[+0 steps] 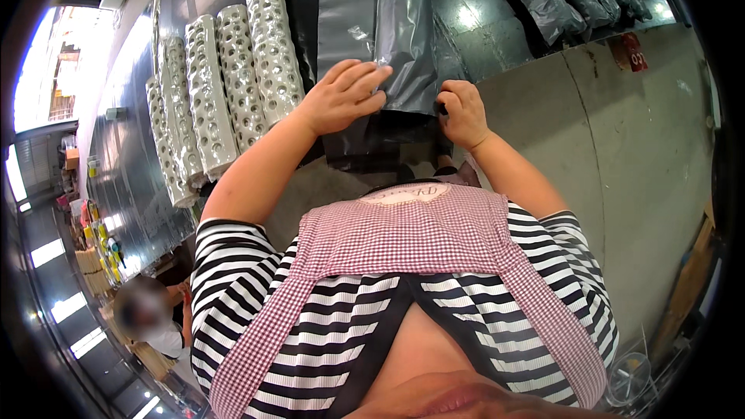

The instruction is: The person places foam cylinders into plastic bags and seals the bags using adhesive tape and shears. The person handles multiple foam items one at a time, inserting them into individual bags and securing the ends.

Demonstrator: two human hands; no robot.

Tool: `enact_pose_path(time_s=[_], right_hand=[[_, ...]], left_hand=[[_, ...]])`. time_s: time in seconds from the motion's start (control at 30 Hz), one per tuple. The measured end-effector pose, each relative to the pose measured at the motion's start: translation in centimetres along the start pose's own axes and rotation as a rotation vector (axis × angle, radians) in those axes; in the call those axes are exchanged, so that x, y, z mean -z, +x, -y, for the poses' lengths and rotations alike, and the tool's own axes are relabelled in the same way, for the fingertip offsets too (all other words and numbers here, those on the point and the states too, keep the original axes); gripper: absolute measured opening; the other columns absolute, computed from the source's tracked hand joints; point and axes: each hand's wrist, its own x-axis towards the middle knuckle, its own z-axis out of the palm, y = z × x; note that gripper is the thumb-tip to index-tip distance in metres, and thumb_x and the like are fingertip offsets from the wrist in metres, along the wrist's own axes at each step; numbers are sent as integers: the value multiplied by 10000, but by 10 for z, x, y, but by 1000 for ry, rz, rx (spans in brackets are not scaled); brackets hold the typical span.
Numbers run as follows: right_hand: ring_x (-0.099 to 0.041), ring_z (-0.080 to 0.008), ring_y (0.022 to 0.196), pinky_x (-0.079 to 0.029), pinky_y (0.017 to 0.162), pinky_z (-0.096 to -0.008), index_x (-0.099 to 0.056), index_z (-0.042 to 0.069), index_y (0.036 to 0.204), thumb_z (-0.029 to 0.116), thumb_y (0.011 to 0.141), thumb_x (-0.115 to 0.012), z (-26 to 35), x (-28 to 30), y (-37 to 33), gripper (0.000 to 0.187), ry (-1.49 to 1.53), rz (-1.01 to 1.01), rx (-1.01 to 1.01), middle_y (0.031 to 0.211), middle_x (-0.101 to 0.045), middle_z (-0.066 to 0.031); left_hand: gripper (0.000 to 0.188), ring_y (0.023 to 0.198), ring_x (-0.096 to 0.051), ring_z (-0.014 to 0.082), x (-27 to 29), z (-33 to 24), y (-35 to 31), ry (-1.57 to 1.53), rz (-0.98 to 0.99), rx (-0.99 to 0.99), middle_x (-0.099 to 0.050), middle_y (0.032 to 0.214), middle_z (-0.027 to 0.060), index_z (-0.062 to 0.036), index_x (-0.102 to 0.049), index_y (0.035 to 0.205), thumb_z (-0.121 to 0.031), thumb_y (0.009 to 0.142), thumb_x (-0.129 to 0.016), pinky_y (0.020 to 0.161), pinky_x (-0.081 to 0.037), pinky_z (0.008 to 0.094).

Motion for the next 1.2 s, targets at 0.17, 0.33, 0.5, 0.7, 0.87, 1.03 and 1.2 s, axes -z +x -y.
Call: enact_pose_path(time_s=[0.17,0.33,0.5,0.7,0.87,1.03,1.2], right_hand=[[-608,-332,1113,-502,922,-439,-603,62,906,63,704,-656,0,18,29,209,0,130,259,1219,-631,-114],[-662,-319,1026,-510,931,-363,-621,10,927,-21,773,-660,-14,27,47,162,600,265,-254,1081,-689,-139],[-605,-142,934,-495,868,-289,-612,-20,964,42,912,-671,-21,17,50,100,1065,141,-628,997,-691,-67],[-658,-282,975,-523,860,-344,-630,2,955,65,850,-691,-13,17,51,137,629,126,-250,1058,-699,-122],[-648,-363,1042,-538,880,-401,-643,12,965,56,794,-686,-12,18,46,182,467,162,-107,1149,-683,-146],[-644,-356,1089,-539,908,-411,-642,10,969,31,769,-672,-5,28,48,203,365,195,-37,1200,-665,-150],[-638,-360,1108,-533,926,-411,-640,16,963,42,774,-679,-9,27,46,194,381,220,-26,1216,-667,-148]], left_hand=[[91,1204,-605,255,-5,31,20,-125,50,-311,-638,1336,64,-99,-621,851,-107,769,-661,1012,-505,410],[163,992,-662,299,-16,41,22,-413,10,60,-700,1079,80,-46,-578,815,-30,721,-711,864,-539,402],[166,763,-586,265,-25,32,34,-704,-62,460,-607,824,103,-2,-593,822,-2,731,-731,698,-478,354],[294,704,-501,104,-21,60,3,-979,82,811,-558,739,2,-16,-591,800,-163,804,-845,652,-424,277],[279,734,-525,103,6,57,7,-792,112,1103,-602,794,4,-19,-612,854,-165,815,-846,672,-453,278],[287,825,-639,207,-2,18,91,-596,159,899,-665,890,99,-3,-643,986,-153,816,-819,745,-503,329],[191,747,-594,197,14,13,66,-719,44,956,-587,750,97,8,-614,844,-152,883,-711,689,-472,349]])
